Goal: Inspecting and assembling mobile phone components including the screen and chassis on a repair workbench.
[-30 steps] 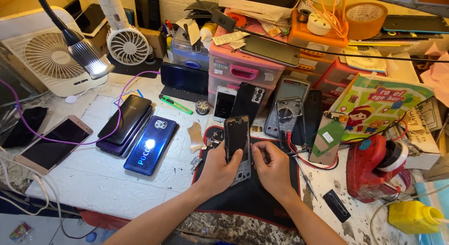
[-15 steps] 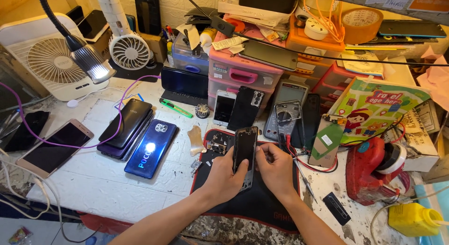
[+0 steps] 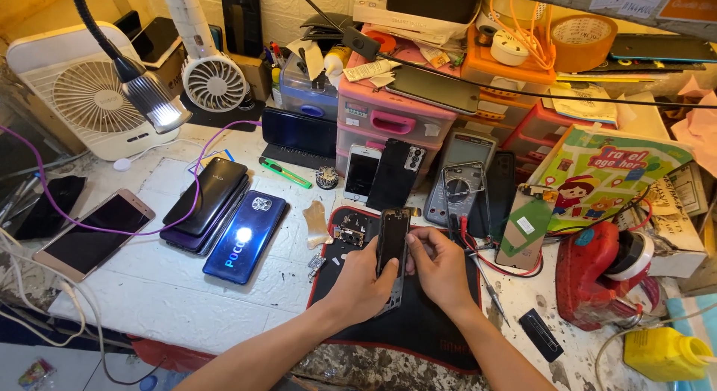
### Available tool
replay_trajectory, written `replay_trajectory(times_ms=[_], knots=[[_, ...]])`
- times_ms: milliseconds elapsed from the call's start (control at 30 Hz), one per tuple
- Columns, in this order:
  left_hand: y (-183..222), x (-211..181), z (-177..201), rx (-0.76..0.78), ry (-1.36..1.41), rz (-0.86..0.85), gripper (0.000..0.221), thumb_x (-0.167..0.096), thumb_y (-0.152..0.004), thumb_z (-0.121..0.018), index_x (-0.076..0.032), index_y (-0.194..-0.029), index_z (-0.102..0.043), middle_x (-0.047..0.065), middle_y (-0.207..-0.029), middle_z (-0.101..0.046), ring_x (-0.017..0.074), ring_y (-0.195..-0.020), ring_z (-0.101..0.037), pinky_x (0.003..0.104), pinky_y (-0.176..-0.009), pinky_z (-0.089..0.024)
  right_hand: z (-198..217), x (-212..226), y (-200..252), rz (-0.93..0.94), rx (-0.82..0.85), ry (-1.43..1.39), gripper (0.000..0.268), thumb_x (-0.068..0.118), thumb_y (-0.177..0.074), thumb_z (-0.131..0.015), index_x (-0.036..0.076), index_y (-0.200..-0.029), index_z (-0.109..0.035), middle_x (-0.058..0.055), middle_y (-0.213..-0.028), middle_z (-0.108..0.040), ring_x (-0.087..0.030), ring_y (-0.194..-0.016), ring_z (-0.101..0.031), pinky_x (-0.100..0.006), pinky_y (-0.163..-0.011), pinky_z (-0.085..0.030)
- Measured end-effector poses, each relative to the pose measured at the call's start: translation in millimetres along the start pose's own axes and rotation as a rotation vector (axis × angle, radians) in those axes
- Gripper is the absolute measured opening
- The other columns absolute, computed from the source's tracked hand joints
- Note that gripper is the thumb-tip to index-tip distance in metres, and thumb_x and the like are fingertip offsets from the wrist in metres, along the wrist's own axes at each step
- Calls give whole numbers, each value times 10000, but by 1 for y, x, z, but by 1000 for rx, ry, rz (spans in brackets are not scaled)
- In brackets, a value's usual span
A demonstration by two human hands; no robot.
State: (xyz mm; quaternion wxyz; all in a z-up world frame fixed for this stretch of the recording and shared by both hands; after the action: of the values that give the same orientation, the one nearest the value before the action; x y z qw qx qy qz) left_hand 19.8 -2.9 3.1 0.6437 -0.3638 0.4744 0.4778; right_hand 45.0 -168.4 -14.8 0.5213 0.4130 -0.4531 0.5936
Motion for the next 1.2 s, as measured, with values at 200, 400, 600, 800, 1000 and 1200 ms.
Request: replay_trajectory(times_ms=[200,400,600,800,1000,1200], knots=[[-2,11,-6,3,-1,62,80,-151,-1020,-518,-81,-1005,-555,38,-559,-510,183,-429,-417,368,-456,-317,1,-20,2,380,-79,680,150,157,-1000,-607,57,-912,-674,-79,-811,-688,-251,-657,-662,-394,-571,-495],[-4,17,-10,-10,-38,37,100,-130,-999,-523,-73,-1070,-564,53,-587,-537,199,-455,-451,368,-479,-348,-3,-22,3,610,-130,1045,146,153,-990,-633,61,-881,-603,-59,-789,-570,-253,-504,-557,-360,-395,-435],[-12,15,4,-191,71,-46,142,-16,-988,-566,-24,-868,-642,115,-504,-581,92,-433,-510,185,-414,-342,1,-21,4,421,-5,632,121,163,-1001,-524,111,-911,-585,-83,-707,-562,-327,-633,-685,-350,-556,-561],[-2,-41,22,-207,364,81,131,-38,-1000,-574,37,-1028,-678,161,-763,-659,159,-668,-540,325,-593,-513,17,-28,1,279,-162,656,334,314,-1070,-502,171,-775,-566,-53,-614,-538,-219,-556,-621,-268,-532,-511],[-2,-36,22,-187,378,96,112,-24,-1000,-586,-9,-910,-652,65,-672,-544,105,-604,-405,264,-525,-396,11,29,3,103,-184,525,294,18,-952,-656,50,-1236,-591,-227,-1077,-688,-381,-966,-731,-451,-801,-617],[-11,-3,12,-175,298,77,147,-73,-1025,-616,-67,-891,-677,6,-585,-541,64,-457,-423,196,-472,-381,5,7,4,108,-91,358,143,196,-927,-699,100,-977,-793,-96,-778,-751,-200,-693,-706,-285,-579,-565]])
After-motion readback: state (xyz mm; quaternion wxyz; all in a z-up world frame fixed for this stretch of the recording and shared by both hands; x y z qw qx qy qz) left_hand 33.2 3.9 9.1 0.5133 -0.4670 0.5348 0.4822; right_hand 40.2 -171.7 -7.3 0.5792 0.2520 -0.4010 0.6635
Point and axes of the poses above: each hand's wrist, its own y-axis away from the middle knuckle, its own z-axis out of the back of the hand, x = y × z, the point moved 2 cm from there along -y, towards the middle knuckle
